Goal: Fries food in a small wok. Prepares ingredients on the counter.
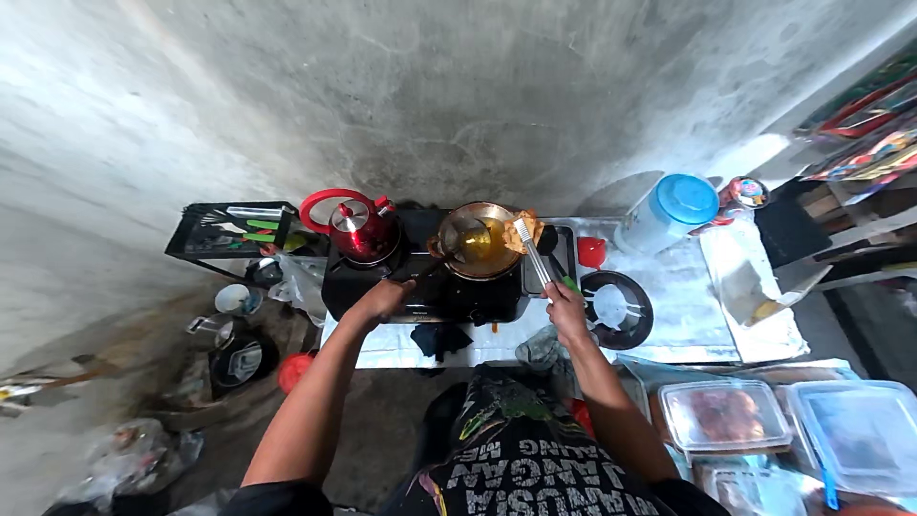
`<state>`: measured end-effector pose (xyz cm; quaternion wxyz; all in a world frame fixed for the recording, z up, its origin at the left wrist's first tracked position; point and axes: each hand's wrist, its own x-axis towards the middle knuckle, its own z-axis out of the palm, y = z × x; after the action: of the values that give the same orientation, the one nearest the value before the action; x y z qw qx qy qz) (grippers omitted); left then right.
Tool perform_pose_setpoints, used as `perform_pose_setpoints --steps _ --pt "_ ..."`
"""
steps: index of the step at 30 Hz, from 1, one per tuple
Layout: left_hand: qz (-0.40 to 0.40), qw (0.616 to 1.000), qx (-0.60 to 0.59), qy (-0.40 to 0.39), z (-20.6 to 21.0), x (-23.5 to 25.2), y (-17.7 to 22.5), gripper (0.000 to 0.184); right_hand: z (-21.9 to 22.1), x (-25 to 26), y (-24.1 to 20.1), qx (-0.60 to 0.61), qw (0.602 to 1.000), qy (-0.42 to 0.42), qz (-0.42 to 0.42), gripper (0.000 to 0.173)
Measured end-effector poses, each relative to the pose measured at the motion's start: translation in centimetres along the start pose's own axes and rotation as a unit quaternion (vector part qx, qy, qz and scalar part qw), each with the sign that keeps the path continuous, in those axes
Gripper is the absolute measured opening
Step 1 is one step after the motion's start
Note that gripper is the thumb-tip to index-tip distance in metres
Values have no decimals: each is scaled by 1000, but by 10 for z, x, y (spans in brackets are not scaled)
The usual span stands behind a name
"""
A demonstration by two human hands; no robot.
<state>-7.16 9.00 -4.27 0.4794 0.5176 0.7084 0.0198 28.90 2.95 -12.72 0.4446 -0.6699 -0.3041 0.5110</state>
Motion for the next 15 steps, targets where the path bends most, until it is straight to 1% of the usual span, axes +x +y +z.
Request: perform_pose_setpoints --steps 4,10,15 --pt "-19 999 -24 -39 -3 -9 13 47 0 0 0 2 1000 2 -2 31" --pt "-30 992 -78 -92 4 -7 14 46 -1 -1 -3 10 1000 6 -4 31" --pt "-42 978 -176 -104 15 -1 12 44 -1 0 -3 4 1000 8 -3 32"
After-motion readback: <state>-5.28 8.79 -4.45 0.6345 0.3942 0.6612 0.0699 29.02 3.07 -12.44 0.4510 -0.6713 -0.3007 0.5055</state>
